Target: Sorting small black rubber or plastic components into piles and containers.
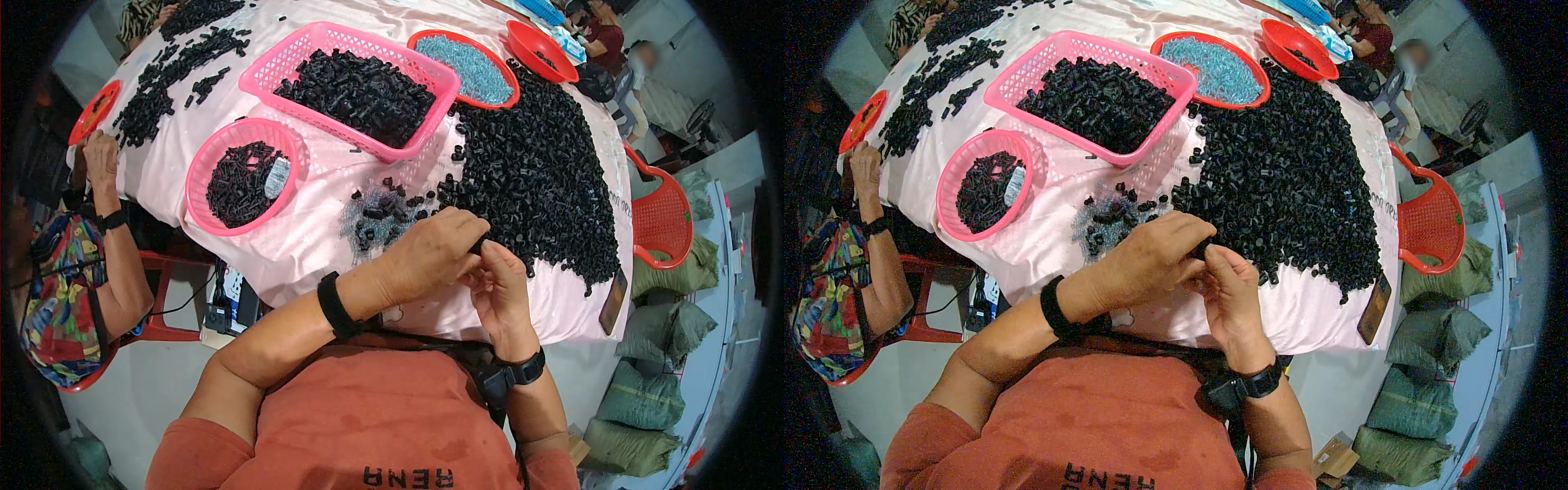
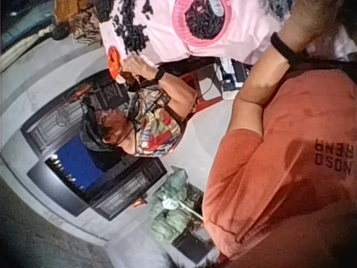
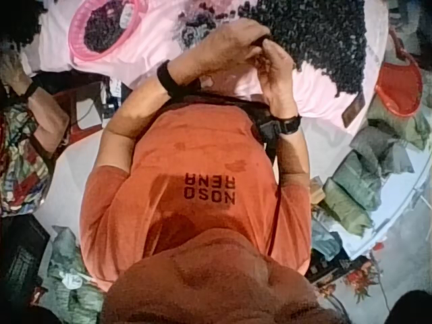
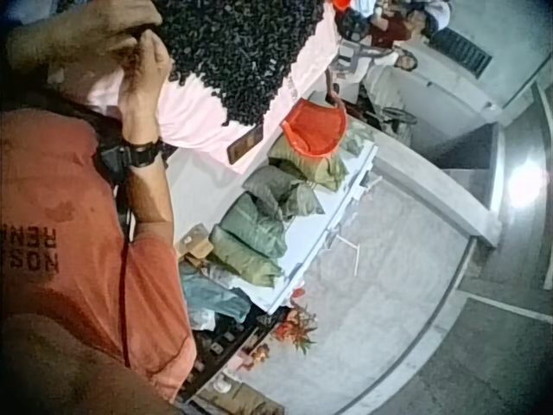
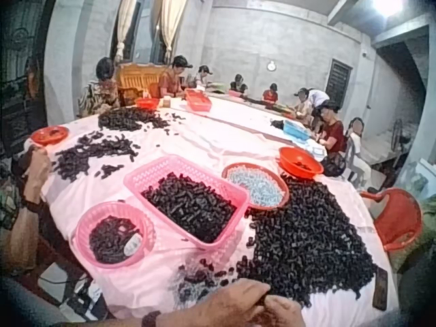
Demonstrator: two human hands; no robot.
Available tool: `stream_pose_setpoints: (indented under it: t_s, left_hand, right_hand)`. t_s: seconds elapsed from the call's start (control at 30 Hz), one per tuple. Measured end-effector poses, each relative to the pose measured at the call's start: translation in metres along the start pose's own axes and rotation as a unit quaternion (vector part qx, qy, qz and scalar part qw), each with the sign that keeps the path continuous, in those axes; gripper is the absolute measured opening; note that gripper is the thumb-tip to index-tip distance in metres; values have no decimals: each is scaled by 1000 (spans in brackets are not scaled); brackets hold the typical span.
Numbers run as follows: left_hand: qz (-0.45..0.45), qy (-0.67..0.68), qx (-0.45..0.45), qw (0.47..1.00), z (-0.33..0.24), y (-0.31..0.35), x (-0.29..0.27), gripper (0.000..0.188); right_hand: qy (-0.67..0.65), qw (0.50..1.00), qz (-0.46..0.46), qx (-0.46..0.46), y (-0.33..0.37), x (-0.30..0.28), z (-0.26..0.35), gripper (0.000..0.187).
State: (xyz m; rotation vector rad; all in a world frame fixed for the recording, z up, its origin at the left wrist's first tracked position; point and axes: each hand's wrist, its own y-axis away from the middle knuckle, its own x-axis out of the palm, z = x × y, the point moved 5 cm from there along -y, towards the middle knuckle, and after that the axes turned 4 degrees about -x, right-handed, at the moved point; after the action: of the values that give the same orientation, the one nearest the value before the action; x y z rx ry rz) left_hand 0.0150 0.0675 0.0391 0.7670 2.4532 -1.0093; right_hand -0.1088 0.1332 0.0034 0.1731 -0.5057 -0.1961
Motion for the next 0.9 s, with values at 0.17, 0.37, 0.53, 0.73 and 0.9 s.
stream_pose_setpoints:
  t_s: [0.17, 0.37, 0.53, 0.73, 0.9]
  left_hand:
    - [-18, 2, 19, 1000, -3, 0, -2, 41]
    - [-3, -35, 34, 999, -1, 4, 10, 35]
    - [-6, -14, 10, 1000, 1, 3, 5, 23]
    - [-139, -93, -60, 984, 32, -28, -69, 37]
    - [-255, -127, -90, 954, 35, -27, -115, 30]
  right_hand:
    - [13, 1000, -10, 0, 1, 0, 1, 19]
    - [-1, 1000, -19, -10, 3, -9, -3, 19]
    - [-5, 1000, -2, 5, 2, -9, -6, 24]
    - [24, 999, -36, 25, 8, -2, 2, 33]
    - [62, 997, -41, 12, 5, -10, -6, 32]
